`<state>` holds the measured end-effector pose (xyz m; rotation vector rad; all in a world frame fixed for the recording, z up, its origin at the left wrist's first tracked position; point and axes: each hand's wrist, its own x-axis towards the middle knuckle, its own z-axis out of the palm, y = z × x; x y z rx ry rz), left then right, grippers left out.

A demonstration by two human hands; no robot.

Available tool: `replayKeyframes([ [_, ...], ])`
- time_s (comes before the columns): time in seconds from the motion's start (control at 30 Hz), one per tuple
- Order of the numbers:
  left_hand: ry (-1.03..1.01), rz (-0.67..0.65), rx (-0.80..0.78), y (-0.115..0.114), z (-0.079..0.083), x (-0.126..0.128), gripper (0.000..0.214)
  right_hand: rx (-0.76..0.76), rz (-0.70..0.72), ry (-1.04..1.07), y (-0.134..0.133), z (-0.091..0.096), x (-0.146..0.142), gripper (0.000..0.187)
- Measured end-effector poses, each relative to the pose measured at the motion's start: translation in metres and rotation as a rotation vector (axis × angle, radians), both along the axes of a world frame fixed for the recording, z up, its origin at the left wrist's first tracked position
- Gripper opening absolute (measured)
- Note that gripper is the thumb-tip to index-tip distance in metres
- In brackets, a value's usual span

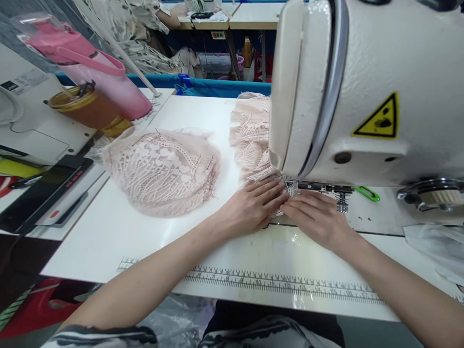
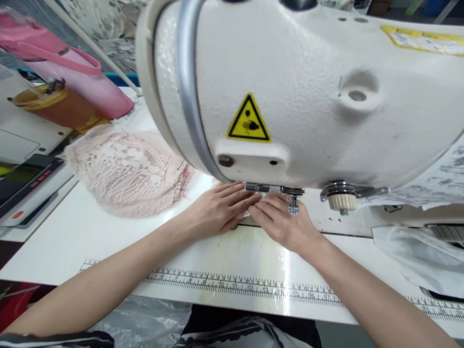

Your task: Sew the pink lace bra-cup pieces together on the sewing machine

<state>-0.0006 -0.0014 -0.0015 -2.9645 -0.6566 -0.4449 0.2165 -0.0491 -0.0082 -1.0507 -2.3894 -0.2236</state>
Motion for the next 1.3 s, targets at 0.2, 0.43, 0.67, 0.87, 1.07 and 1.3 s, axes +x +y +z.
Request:
replayKeyframes([
  [0.2,-0.001,0.002,-0.007,0.001,0.0017,-0.0022,0.04,-0.02,0.036,-0.004,0.0012,-0.0007,-0.0006,0.027],
  [0.43,-0.002,-0.026,-0.033,0.0044,0.0069,-0.0049,0.041,-0.044,0.04,-0.009,0.0005,-0.0019,-0.0034,0.025],
  [0.67,-0.024,-0.017,-0.025,0.0064,0.0055,-0.0028,0.041,-0.012,0.04,-0.024,0.0019,-0.005,-0.0031,0.024],
  [0.87,-0.003,0.025,-0.042,0.0064,0.0035,-0.0022,0.041,0.0,0.018,-0.037,0.0034,-0.0067,-0.0031,0.027],
  [1.07,0.014,0.057,-0.017,0.004,0.0033,0.0011,0.04,0.029,0.028,-0.047,0.0064,-0.0052,-0.0014,0.026],
  [1.3,0.016,0.076,0.016,0.0023,0.0035,0.0032,0.04,-0.011,0.052,-0.076,0.0097,-0.0057,0.0046,0.027],
])
